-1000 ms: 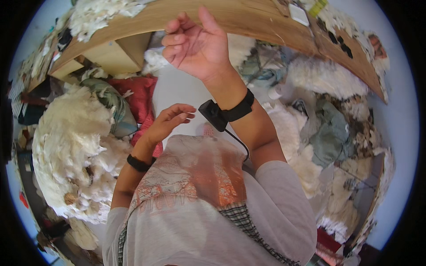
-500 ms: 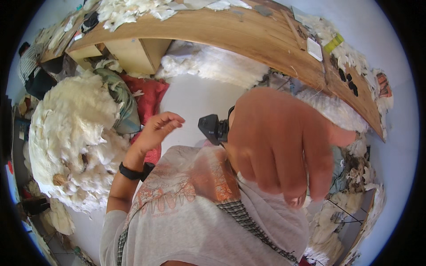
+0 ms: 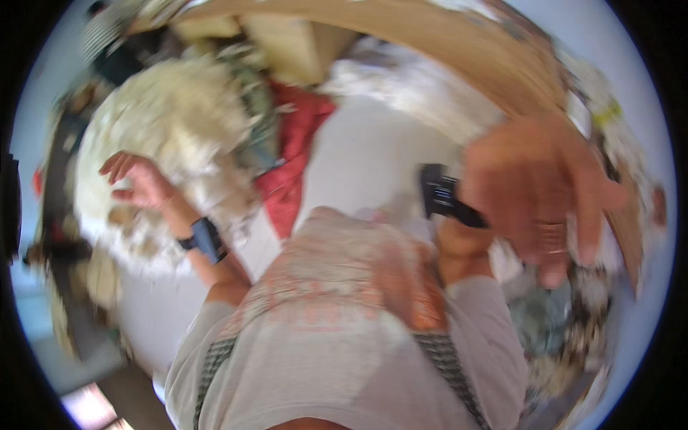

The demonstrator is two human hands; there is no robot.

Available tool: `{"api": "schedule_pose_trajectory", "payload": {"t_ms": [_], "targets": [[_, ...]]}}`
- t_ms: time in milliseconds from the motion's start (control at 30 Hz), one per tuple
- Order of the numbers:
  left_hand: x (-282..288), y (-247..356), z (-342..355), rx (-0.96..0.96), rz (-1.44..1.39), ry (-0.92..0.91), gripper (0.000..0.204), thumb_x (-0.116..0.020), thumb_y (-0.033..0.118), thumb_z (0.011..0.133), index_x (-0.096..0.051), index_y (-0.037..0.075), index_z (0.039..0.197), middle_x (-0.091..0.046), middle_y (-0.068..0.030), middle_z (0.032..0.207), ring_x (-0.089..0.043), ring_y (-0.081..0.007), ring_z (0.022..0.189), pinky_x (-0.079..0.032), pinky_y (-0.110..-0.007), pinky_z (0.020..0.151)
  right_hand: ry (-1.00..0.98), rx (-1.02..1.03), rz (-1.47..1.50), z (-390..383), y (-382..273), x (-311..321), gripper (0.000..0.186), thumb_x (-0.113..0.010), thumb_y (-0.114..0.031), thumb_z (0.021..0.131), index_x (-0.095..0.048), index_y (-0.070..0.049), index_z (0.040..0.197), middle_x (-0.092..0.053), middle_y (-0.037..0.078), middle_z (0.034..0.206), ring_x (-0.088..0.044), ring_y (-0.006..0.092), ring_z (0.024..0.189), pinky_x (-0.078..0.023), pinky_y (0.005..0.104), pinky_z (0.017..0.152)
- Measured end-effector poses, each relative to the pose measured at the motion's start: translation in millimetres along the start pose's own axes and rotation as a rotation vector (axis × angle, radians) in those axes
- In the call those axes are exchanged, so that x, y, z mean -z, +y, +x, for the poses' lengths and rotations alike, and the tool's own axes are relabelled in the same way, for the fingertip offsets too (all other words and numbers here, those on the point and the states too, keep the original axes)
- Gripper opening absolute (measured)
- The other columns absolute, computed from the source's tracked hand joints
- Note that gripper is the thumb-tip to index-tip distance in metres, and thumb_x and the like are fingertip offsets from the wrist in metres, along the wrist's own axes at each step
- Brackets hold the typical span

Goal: Threading a needle and organizing white sheepskin pieces in a workshop.

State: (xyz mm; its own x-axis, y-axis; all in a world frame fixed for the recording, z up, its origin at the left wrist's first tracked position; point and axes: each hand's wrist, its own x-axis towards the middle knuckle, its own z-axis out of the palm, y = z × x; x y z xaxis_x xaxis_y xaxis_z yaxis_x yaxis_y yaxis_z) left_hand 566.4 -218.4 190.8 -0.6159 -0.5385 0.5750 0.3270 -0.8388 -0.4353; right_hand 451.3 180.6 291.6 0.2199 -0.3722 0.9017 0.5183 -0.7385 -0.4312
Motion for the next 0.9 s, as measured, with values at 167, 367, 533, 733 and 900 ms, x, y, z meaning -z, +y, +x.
{"api": "schedule_pose_trajectory", "payload": {"t_ms": [167,367,533,733,900], "targets": [[-30,27,-5,-0.017,0.046,-0.276,0.024,-0.066,0.005,0.064,-0.062,0.005,0.088,-0.063,-0.0056,0.089,-0.06,-0.0172,0.07,-0.047,-0.032,0.066,0.25,-0.192,-0.057,-30,18,17,0.034,-0.048,-0.034,0.091,-0.062,-0.003,0.091,-0.067,0.014,0.081,-0.063,0.0184,0.063,-0.046,0.0224,0.049],[-83,21,-16,0.067,0.151,-0.456,0.015,-0.057,0.008,0.078,-0.061,0.006,0.092,-0.064,-0.005,0.088,-0.062,-0.017,0.068,-0.048,-0.027,0.06,0.129,-0.38,0.061,-32,51,44,0.04,-0.058,-0.038,0.085,-0.061,-0.001,0.096,-0.065,0.017,0.089,-0.063,0.0244,0.073,-0.049,0.0251,0.058],[-126,-40,-23,0.683,0.356,-1.029,0.016,-0.05,0.014,0.086,-0.059,0.003,0.094,-0.063,-0.0148,0.092,-0.061,-0.0213,0.069,-0.047,-0.026,0.056,0.191,-1.096,-0.59,-22,83,42,0.038,-0.069,-0.028,0.076,-0.059,0.002,0.096,-0.061,0.011,0.084,-0.06,0.0203,0.07,-0.047,0.0283,0.061],[-133,-49,-20,0.84,0.355,-1.112,0.02,-0.046,0.014,0.089,-0.059,0.001,0.097,-0.062,-0.0188,0.093,-0.061,-0.0234,0.073,-0.049,-0.029,0.059,0.317,-1.387,-0.814,-45,106,34,0.028,-0.067,-0.02,0.074,-0.058,-0.001,0.092,-0.06,0.009,0.081,-0.057,0.0167,0.066,-0.046,0.0276,0.06],[-75,-6,4,0.73,0.645,-0.754,0.039,-0.061,0.039,0.08,-0.057,0.01,0.106,-0.064,-0.0072,0.096,-0.062,-0.0147,0.075,-0.049,-0.023,0.055,0.401,-1.497,-0.853,-70,118,42,0.027,-0.064,-0.021,0.077,-0.057,0.0,0.093,-0.061,0.009,0.08,-0.058,0.0165,0.066,-0.046,0.0276,0.06]]}}
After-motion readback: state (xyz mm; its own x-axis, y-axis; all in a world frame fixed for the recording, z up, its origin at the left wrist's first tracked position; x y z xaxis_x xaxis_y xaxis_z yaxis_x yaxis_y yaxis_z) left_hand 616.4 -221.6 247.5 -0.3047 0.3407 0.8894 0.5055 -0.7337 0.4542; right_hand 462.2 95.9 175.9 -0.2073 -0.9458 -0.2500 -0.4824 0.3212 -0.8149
